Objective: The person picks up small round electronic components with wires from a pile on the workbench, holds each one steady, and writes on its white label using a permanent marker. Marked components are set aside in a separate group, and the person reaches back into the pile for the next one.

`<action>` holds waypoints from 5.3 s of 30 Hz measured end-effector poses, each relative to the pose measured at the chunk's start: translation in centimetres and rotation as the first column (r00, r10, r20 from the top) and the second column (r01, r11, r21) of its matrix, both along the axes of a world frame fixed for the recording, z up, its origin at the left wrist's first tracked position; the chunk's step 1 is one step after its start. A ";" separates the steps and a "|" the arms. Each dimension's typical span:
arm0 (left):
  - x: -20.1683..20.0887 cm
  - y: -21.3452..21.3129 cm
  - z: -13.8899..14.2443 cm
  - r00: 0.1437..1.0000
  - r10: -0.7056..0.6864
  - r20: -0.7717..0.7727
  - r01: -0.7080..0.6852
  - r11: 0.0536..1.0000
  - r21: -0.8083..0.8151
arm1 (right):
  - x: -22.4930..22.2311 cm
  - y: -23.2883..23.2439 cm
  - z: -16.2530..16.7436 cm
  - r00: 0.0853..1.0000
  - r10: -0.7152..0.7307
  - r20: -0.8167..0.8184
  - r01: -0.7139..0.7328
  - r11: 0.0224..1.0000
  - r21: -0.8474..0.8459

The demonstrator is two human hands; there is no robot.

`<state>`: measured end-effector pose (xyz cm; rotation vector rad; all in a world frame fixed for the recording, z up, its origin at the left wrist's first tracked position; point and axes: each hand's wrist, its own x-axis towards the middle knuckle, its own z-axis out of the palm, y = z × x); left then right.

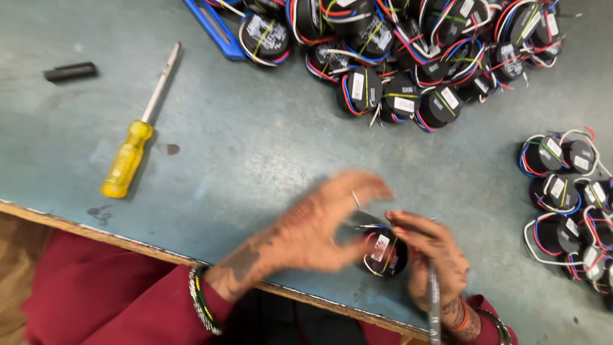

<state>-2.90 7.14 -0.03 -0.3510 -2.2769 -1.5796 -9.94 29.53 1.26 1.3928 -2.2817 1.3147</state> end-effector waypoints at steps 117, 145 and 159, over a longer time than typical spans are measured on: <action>2.4 4.6 0.5 0.992 0.062 0.107 -0.049 0.992 -0.116 | 0.2 2.6 -0.6 0.949 0.014 0.316 -0.057 0.990 0.129; 2.0 3.1 1.0 0.976 -0.031 0.215 0.011 0.996 0.092 | 0.6 3.7 -1.8 0.890 -0.070 0.451 0.135 0.984 -0.113; -11.7 1.4 -1.4 0.877 0.467 -0.112 -0.480 0.853 -0.203 | -3.3 2.0 -0.4 0.862 0.354 -0.363 -0.143 0.856 0.496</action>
